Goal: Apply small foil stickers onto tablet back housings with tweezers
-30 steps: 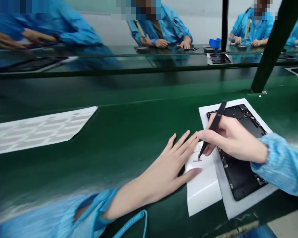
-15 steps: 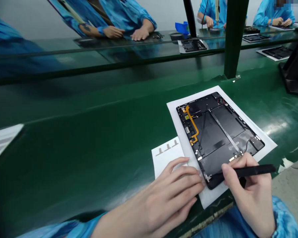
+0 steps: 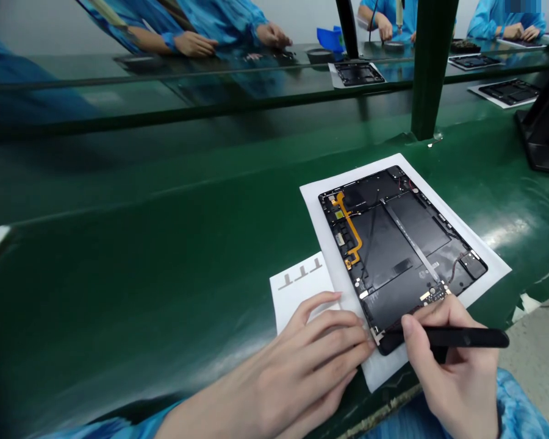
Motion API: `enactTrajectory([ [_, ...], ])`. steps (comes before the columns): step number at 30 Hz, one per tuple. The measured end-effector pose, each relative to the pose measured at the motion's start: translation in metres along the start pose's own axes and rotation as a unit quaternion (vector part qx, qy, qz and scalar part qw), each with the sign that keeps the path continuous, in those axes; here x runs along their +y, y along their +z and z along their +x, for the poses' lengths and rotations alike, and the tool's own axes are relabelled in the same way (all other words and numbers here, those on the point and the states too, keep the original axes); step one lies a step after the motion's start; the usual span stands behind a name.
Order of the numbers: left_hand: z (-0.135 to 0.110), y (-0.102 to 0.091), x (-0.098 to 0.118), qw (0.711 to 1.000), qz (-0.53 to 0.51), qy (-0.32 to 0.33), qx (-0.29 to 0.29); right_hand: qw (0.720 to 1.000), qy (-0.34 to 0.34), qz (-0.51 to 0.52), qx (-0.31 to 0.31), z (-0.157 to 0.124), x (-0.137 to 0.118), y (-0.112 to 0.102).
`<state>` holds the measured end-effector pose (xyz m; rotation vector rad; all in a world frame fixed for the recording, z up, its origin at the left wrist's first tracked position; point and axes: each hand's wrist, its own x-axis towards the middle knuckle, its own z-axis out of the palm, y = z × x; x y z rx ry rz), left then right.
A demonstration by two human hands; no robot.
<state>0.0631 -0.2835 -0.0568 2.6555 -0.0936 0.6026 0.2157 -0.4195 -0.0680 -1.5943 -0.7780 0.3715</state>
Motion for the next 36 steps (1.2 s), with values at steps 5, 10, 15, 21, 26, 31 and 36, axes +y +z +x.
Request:
enactTrajectory([
  [5,0.0,-0.001,0.001,1.0,-0.001,-0.011,-0.005,1.0,0.011,0.01,0.004,-0.002,0.001,0.0],
  [10,0.001,-0.002,0.0,1.0,0.0,-0.005,-0.004,1.0,0.012,0.013,0.008,-0.002,0.0,0.001],
  [15,0.0,-0.003,-0.001,1.0,0.0,0.003,-0.002,1.0,0.01,0.02,0.005,-0.002,-0.001,0.001],
  [21,0.001,-0.006,-0.001,1.0,0.016,0.011,-0.016,1.0,0.019,0.011,0.009,-0.002,-0.004,0.002],
  [26,0.002,-0.001,0.0,0.998,0.049,0.016,-0.031,1.0,0.013,0.002,0.011,-0.003,-0.005,0.002],
  [31,0.0,0.003,0.002,0.998,0.055,-0.011,-0.016,1.0,0.008,0.001,0.002,-0.004,-0.006,0.001],
  [36,-0.001,0.005,0.004,0.998,0.059,-0.028,0.008,1.0,0.012,-0.021,0.007,0.001,-0.01,-0.004],
])
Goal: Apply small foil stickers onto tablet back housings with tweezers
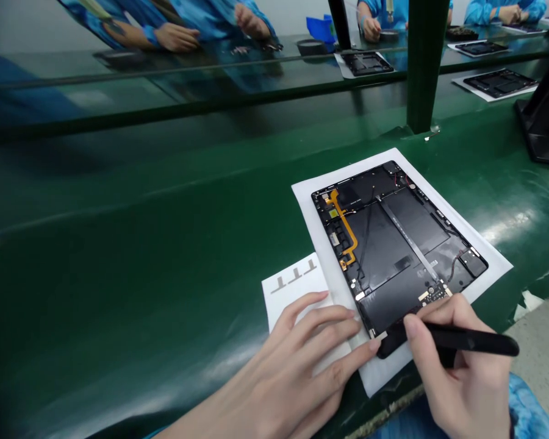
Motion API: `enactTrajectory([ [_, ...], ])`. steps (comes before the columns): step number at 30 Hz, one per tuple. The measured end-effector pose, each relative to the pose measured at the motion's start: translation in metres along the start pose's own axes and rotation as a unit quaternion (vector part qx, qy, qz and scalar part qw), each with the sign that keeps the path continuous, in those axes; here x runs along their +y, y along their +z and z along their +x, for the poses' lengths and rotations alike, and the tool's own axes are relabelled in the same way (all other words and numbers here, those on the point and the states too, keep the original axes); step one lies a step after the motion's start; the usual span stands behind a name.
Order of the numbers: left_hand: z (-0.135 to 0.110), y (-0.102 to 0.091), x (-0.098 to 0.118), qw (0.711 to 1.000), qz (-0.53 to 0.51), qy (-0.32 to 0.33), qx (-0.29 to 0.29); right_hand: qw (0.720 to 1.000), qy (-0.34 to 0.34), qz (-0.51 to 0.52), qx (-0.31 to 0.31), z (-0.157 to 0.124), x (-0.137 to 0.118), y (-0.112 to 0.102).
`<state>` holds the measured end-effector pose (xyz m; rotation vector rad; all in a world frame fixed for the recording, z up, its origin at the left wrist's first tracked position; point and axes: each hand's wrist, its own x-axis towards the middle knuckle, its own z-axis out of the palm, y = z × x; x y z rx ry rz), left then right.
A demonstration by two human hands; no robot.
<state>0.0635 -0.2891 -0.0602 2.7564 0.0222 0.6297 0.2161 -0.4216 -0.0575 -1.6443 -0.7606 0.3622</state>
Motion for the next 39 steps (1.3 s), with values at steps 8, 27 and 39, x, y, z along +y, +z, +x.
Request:
enactTrajectory([
  [8,0.005,0.0,0.0,1.0,-0.005,0.003,-0.005,0.994,-0.001,-0.066,-0.082,0.013,-0.003,0.0],
  [27,0.003,0.001,0.001,1.0,-0.003,0.0,0.014,0.995,-0.025,-0.071,-0.062,0.008,-0.001,0.006],
  [39,0.008,-0.009,0.005,1.0,-0.008,-0.008,-0.028,0.988,-0.105,-0.075,-0.081,0.014,0.003,-0.001],
])
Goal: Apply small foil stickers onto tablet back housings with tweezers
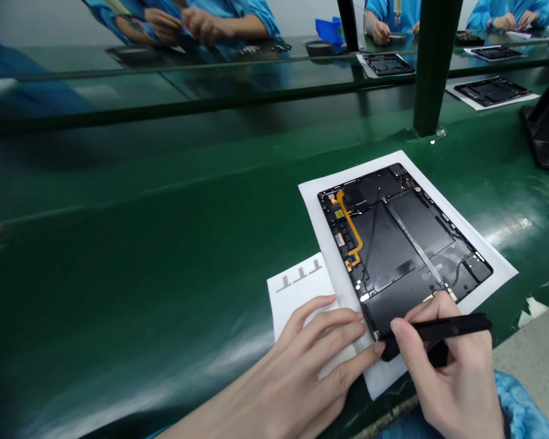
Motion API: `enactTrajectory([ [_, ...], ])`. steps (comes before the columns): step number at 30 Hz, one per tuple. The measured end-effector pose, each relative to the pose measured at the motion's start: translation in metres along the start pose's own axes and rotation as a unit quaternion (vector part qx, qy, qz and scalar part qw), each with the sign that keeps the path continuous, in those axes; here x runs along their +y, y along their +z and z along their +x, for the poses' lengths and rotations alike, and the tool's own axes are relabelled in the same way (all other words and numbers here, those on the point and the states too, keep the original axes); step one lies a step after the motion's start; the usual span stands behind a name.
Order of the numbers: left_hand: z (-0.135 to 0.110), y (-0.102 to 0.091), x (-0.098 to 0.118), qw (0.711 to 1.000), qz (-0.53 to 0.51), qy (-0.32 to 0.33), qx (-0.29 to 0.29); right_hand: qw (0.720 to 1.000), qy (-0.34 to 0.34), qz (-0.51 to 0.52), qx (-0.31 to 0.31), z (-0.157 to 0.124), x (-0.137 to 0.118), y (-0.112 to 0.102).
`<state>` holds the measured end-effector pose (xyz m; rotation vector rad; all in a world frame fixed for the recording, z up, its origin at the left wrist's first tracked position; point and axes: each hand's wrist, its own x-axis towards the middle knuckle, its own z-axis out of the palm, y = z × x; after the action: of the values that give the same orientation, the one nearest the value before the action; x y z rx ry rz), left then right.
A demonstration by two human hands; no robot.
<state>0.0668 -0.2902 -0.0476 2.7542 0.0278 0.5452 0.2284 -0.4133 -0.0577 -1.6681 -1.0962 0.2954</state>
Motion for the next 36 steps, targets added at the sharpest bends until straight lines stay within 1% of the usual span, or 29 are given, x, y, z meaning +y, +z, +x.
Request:
enactTrajectory([
  [2,0.0,-0.002,0.0,1.0,-0.006,-0.002,-0.004,1.0,-0.006,-0.015,-0.02,-0.001,0.001,-0.001],
  [5,-0.001,-0.001,-0.001,1.0,-0.003,-0.001,-0.009,0.998,-0.034,-0.04,-0.046,0.0,0.004,-0.003],
  [7,-0.001,0.002,-0.003,1.0,0.002,0.008,0.01,0.997,-0.043,-0.046,-0.05,0.001,0.005,-0.004],
  [9,-0.001,0.003,-0.003,1.0,0.005,0.014,0.021,0.998,-0.038,-0.036,-0.039,0.001,0.004,-0.003],
  [13,-0.004,0.0,-0.003,1.0,0.003,0.01,-0.005,0.999,0.018,0.022,0.027,-0.002,-0.001,0.001],
  [14,-0.006,-0.001,-0.003,1.0,0.006,0.008,-0.003,0.998,0.033,0.033,0.035,-0.003,-0.002,0.002],
  [18,-0.01,-0.001,-0.005,0.999,0.033,-0.004,0.028,0.996,0.078,0.04,0.016,-0.007,-0.004,0.003],
  [21,-0.009,0.0,-0.006,0.999,0.038,-0.003,0.028,0.994,0.095,0.047,0.009,-0.007,-0.004,0.003],
  [24,-0.009,0.0,-0.006,0.999,0.039,0.001,0.024,0.996,0.084,0.038,0.004,-0.005,-0.003,0.002],
  [28,-0.01,-0.002,-0.006,0.999,0.038,0.0,0.007,0.999,0.033,-0.004,-0.025,-0.004,0.001,-0.001],
  [32,-0.008,-0.002,-0.007,0.998,0.056,0.005,0.006,0.998,0.059,0.023,0.001,-0.01,0.0,0.002],
  [36,-0.008,0.003,-0.005,0.997,0.076,0.008,0.006,0.999,0.034,0.035,-0.005,-0.014,-0.002,0.006],
])
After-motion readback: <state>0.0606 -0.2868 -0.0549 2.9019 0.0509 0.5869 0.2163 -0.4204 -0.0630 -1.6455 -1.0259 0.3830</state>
